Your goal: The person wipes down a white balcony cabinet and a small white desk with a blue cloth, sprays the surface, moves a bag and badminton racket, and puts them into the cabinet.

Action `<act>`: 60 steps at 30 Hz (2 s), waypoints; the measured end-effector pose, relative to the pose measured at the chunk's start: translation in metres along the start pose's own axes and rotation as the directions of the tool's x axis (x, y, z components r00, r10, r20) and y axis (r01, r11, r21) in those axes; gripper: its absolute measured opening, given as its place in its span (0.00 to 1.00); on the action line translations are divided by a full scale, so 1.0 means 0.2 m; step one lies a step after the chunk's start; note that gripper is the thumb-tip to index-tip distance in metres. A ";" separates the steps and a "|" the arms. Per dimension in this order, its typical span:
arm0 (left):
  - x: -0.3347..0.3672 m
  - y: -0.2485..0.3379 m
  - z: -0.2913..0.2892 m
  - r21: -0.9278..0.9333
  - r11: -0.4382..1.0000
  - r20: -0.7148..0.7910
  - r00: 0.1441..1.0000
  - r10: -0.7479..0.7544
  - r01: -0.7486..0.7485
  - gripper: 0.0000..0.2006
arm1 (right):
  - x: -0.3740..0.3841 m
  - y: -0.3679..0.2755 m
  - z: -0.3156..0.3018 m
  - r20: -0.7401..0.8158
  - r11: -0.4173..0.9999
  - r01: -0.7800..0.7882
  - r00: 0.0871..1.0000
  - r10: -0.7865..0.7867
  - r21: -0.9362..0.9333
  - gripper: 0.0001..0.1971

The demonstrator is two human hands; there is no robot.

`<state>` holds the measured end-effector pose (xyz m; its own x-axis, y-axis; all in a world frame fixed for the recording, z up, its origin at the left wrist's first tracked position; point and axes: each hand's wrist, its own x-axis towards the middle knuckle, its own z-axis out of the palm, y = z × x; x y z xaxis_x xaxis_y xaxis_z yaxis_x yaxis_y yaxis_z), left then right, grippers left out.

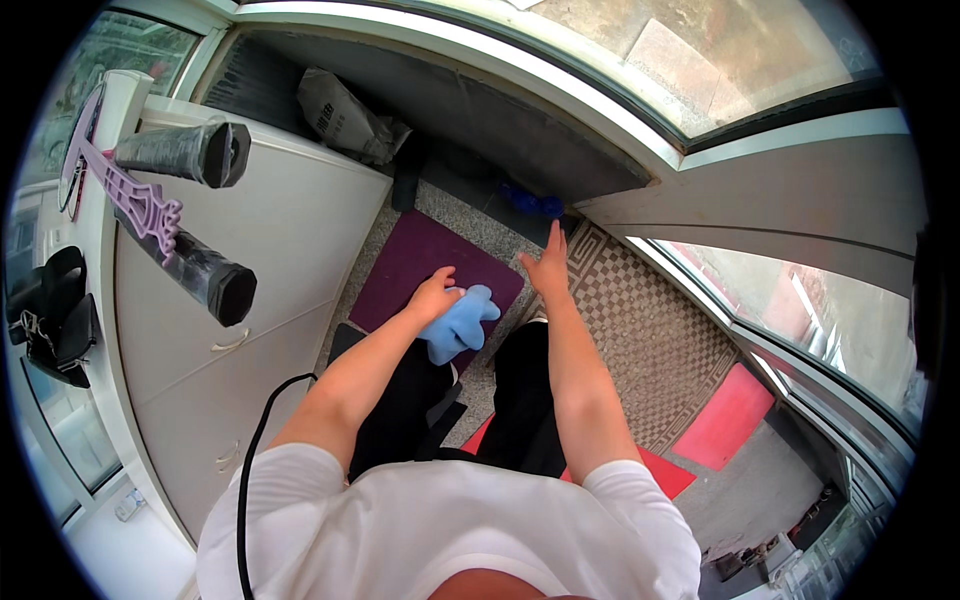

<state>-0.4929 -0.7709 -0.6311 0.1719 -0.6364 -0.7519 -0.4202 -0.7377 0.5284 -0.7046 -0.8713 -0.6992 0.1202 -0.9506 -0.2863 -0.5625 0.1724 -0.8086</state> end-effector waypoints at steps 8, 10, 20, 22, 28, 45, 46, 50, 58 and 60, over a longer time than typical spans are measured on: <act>-0.03 -0.27 -0.13 -0.403 0.910 0.025 0.993 0.118 -0.098 0.25 | 0.46 0.16 0.17 0.198 0.812 0.209 0.973 -0.117 -0.545 0.37; 0.04 -0.32 -0.13 -0.397 0.913 0.008 0.994 0.107 -0.095 0.24 | 0.49 0.21 0.18 0.185 0.787 0.260 0.965 -0.188 -0.560 0.35; 0.27 -0.32 -0.09 -0.315 0.922 -0.002 0.972 0.235 -0.224 0.22 | 0.68 -0.06 0.17 0.284 0.536 0.589 0.789 -0.545 -0.605 0.20; 0.27 -0.32 -0.10 -0.336 0.912 -0.009 0.969 0.247 -0.236 0.22 | 0.71 -0.11 0.16 0.340 0.487 0.569 0.808 -0.481 -0.663 0.19; 0.28 -0.36 -0.13 -0.280 0.915 -0.056 0.957 0.286 -0.290 0.21 | 0.73 -0.08 0.17 0.382 0.425 0.518 0.848 -0.367 -0.743 0.17; 0.29 -0.42 -0.16 -0.274 0.936 -0.068 0.975 0.211 -0.222 0.20 | 0.40 1.05 -0.16 0.066 0.561 -0.102 0.960 0.271 -0.822 0.43; 0.29 -0.42 -0.15 -0.273 0.937 -0.068 0.976 0.208 -0.219 0.20 | 0.42 1.06 -0.14 0.026 0.523 -0.117 0.966 0.258 -0.844 0.39; 0.29 -0.43 -0.14 -0.274 0.940 -0.084 0.978 0.190 -0.205 0.20 | 0.45 1.08 -0.11 -0.104 0.577 -0.181 0.981 0.164 -0.796 0.26; 0.31 -0.39 -0.16 -0.271 0.941 -0.081 0.979 0.187 -0.202 0.19 | 0.46 1.18 -0.08 -0.024 0.562 -0.167 0.967 0.253 -0.810 0.26; 0.29 -0.40 -0.17 -0.287 0.935 -0.067 0.978 0.198 -0.208 0.20 | 0.40 1.08 -0.11 0.005 0.616 -0.174 0.961 0.277 -0.769 0.28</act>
<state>-0.4199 -0.7564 -0.7036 0.1447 -0.7832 -0.6047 -0.1727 -0.6217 0.7640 -0.8346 -0.9152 -0.8847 -0.0365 -0.8644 -0.5014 -0.9959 0.0728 -0.0530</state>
